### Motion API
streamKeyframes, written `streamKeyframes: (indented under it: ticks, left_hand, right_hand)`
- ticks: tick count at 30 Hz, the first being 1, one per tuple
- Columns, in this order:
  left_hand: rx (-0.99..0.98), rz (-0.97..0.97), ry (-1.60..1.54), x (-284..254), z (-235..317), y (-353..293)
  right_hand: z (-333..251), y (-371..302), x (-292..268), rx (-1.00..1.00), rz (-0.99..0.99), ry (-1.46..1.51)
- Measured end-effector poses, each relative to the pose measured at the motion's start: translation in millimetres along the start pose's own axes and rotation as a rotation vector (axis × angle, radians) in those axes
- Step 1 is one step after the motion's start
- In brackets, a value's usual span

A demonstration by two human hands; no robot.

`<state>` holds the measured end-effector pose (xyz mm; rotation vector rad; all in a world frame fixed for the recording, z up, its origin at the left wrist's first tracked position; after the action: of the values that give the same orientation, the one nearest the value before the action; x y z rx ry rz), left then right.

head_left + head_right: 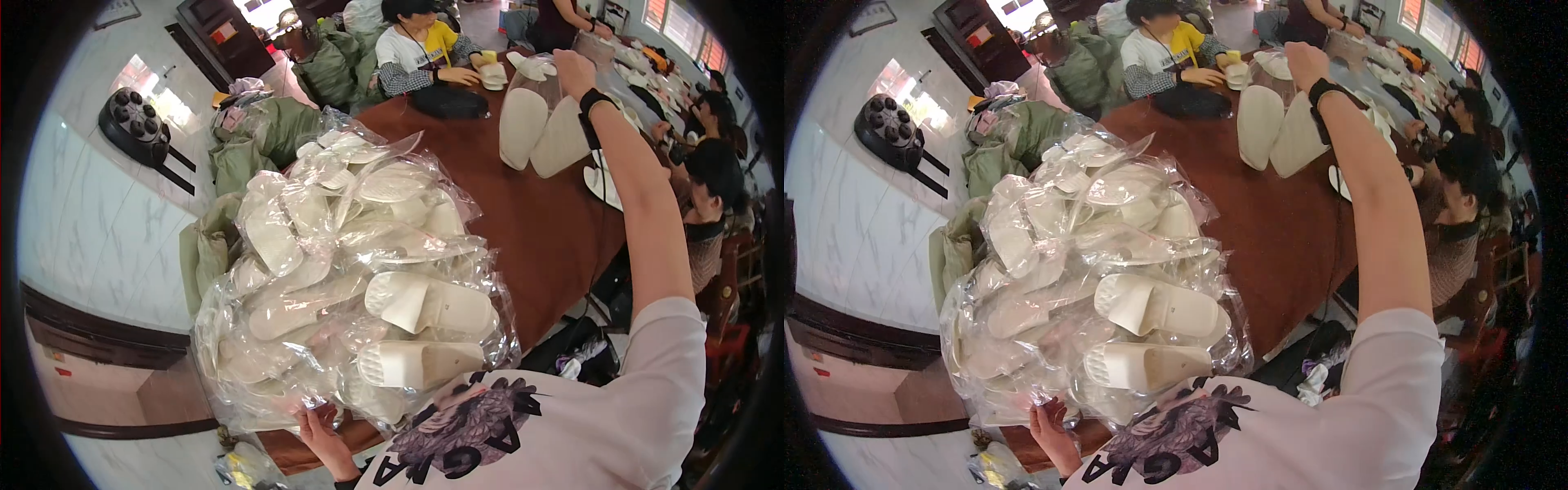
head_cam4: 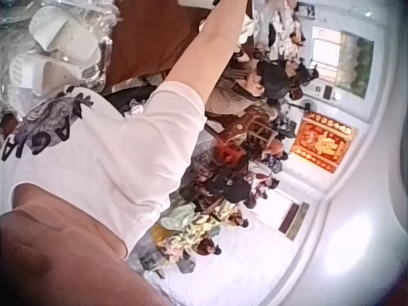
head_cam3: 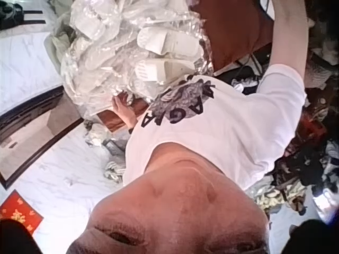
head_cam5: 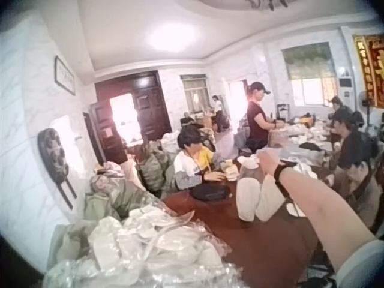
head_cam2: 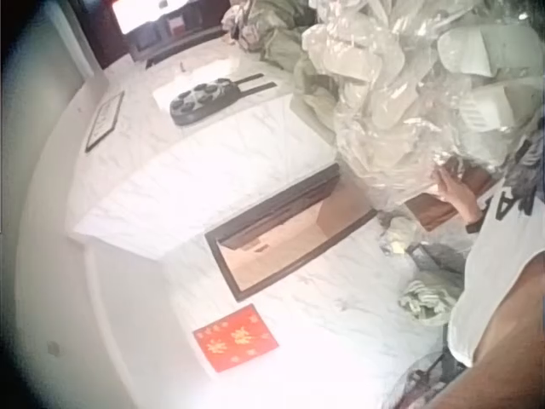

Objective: Packing shoes into plastic bags and organizing them on a table in a manufacturing facility.

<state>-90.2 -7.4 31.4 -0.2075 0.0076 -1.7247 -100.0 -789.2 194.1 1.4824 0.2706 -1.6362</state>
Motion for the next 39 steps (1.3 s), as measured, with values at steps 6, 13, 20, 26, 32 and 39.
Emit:
streamKeyframes:
  ticks: [6,13,20,26,32,39]
  left_hand:
    - [0.0,0.035,-0.001,11.3,1.2,-0.7]
    - [-0.116,-0.007,0.035,10.5,1.6,-0.2]
    - [-0.006,-0.019,-0.054,-3.3,-28.6,15.7]
    - [0.027,0.049,-0.047,3.1,-2.1,-4.8]
    - [-0.046,-0.136,-0.382,12.2,27.3,12.8]
    - [-0.04,-0.154,-0.18,45.8,34.6,15.9]
  right_hand:
    - [43.2,41.5,-47.9,0.057,0.332,0.033]
    - [21.6,51.1,-87.0,0.107,0.294,-0.023]
    - [25.8,51.4,-123.4,0.145,0.391,-0.029]
    - [-22.5,27.7,-167.7,0.094,0.354,0.117]
    - [-129.8,-62.5,-175.6,-0.393,0.155,0.873]
    - [-303.8,-187.8,-233.5,-0.52,-0.512,1.582]
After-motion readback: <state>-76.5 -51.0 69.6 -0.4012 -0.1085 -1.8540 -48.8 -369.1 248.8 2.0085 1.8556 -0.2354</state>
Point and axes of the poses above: each hand's wrist, its own y-axis towards the middle knuckle, its own x-axis out of the palm, z = x × y, the point moved 1 cm from there along y, towards the middle knuckle, and after that the axes turned 14 degrees about -z, right-handed, at the moved point
